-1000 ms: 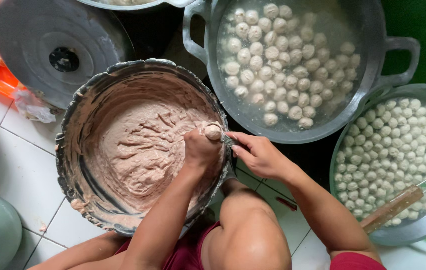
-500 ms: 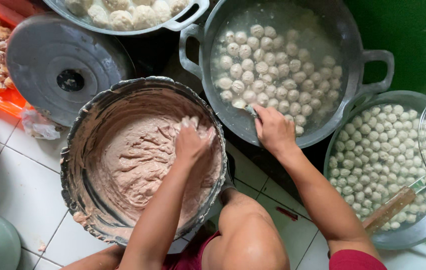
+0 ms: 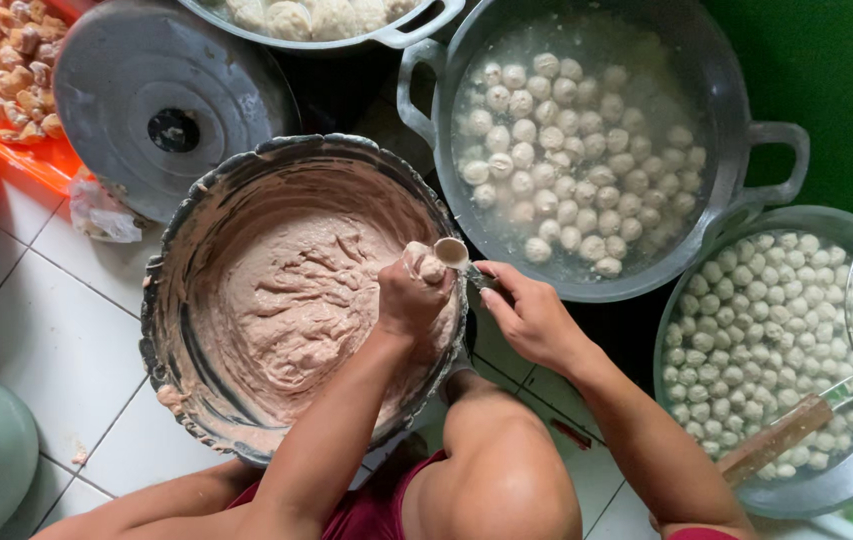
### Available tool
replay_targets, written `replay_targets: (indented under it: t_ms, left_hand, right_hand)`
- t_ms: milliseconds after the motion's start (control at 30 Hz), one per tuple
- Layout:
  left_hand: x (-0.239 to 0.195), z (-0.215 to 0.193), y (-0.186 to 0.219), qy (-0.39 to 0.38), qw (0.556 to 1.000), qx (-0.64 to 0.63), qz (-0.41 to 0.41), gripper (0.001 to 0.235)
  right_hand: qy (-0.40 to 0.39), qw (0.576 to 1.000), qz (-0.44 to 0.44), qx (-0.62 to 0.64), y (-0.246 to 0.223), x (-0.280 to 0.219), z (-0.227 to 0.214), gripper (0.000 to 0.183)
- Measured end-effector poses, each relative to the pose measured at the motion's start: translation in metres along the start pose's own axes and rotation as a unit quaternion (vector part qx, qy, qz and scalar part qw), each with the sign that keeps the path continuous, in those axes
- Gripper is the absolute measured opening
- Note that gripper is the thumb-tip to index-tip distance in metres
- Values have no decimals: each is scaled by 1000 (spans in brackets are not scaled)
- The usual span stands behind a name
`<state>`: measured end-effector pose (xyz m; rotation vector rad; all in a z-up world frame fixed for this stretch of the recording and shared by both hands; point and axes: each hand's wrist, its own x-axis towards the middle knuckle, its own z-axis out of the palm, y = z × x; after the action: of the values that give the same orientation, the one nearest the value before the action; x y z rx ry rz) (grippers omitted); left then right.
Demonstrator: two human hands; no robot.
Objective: The person scoops a thick pink paste from a large bowl using a spoon, forms small balls, and drops them into a pot of boiling water. The process is repeated continuously as the balls cook and accumulate in the pot.
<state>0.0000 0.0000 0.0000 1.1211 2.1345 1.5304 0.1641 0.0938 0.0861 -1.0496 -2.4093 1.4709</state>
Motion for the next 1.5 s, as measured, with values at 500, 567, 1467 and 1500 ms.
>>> replay_targets:
  t_ms: [500, 567, 1467, 1500]
  left_hand:
    - [-11, 4, -8, -9, 982, 176, -69, 37]
    - [-13, 3, -10, -25, 988, 141, -65, 33]
    - [-18, 9, -10, -37, 979, 142, -138, 36]
    - [-18, 9, -12, -29, 987, 116, -111, 34]
  right_hand:
    - [56, 995, 73, -31, 25, 12, -21, 42]
    - [101, 988, 62, -96, 28, 15, -30, 41]
    - [65, 996, 58, -30, 44, 27, -25, 46]
    - [83, 994, 61, -44, 43, 29, -29, 45]
